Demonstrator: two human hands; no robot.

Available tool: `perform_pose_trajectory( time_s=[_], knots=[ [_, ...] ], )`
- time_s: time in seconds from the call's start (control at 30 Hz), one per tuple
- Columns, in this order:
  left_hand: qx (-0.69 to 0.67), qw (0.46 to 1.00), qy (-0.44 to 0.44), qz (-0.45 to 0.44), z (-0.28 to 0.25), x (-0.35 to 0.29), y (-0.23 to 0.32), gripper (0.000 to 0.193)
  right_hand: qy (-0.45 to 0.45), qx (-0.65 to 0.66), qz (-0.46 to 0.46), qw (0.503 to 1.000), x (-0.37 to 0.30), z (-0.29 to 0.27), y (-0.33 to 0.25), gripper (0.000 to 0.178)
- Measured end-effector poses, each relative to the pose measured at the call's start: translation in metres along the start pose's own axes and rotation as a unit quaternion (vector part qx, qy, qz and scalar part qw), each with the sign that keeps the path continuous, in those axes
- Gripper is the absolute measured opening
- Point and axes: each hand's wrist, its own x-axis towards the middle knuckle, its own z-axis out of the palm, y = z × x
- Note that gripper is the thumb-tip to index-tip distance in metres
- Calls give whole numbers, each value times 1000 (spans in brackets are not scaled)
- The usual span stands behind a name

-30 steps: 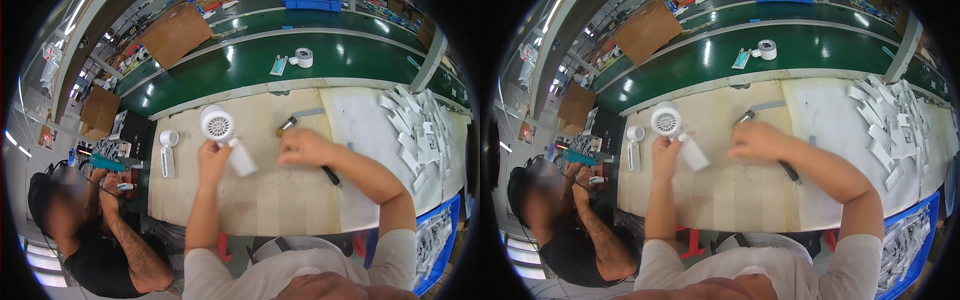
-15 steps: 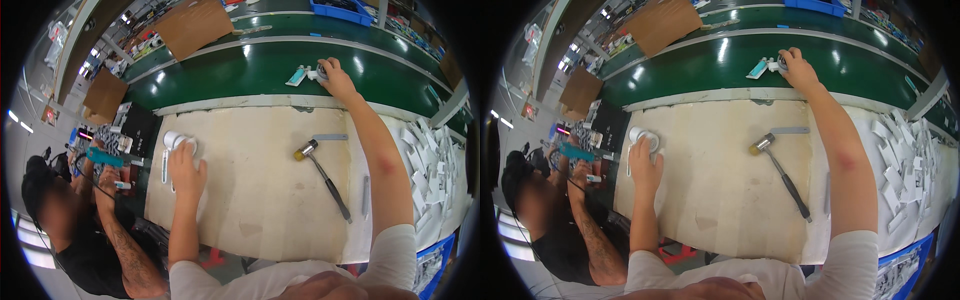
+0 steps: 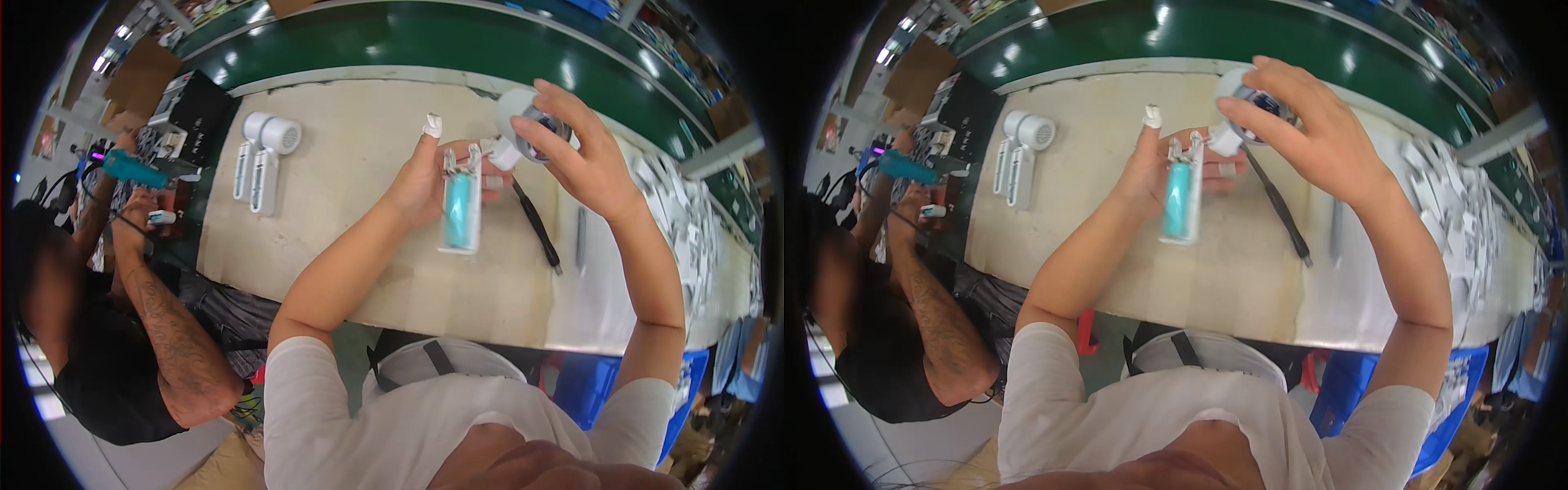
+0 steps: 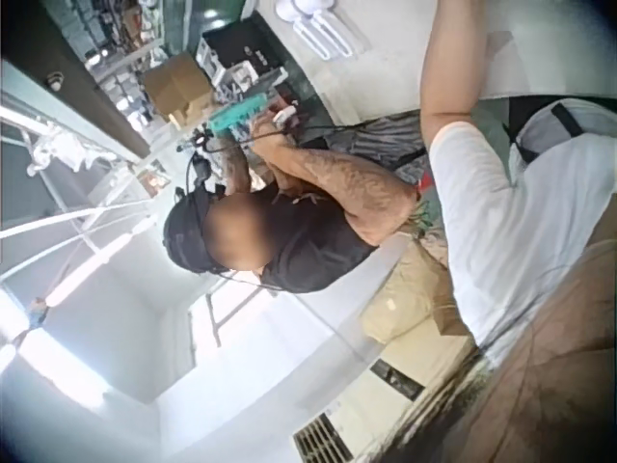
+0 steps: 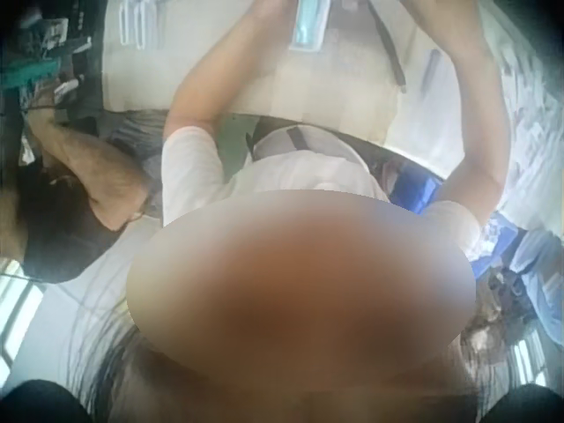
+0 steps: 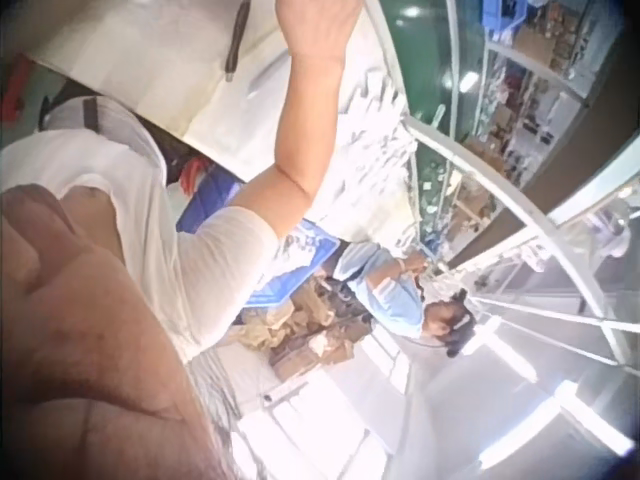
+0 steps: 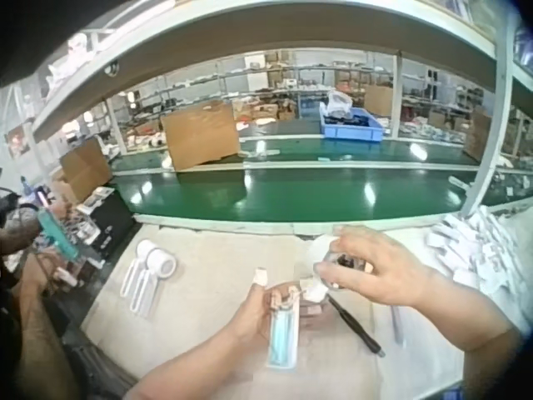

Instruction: Assembling small portable handheld fans on a production line.

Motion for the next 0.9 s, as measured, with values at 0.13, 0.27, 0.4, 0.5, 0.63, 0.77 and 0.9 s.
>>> perform_pose_trajectory(
  time_s=[0.13,0.27,0.4,0.5,0.63,0.77,0.9],
  knots=[
    [86,991,41,94,18,-1,-12,35,20,87,95,992,-26,-7,-9,60],
    [129,983,92,90,36,-9,-11,28,11,502,358,787,-60,0,-19,62],
    [146,985,95,-6,51,-12,-22,29,-28,785,444,431,-95,8,-38,72],
    [171,980,92,-37,51,-12,-27,27,-108,577,455,669,-106,-1,-53,81],
    [236,963,92,-93,48,-18,-41,25,57,18,157,986,-100,-11,-51,48],
    [316,943,66,-87,49,-21,-44,26,61,-49,93,993,-95,-15,-45,49],
    [424,902,61,-51,51,-24,-48,23,43,-65,84,993,-94,-20,-46,48]
  ],
)
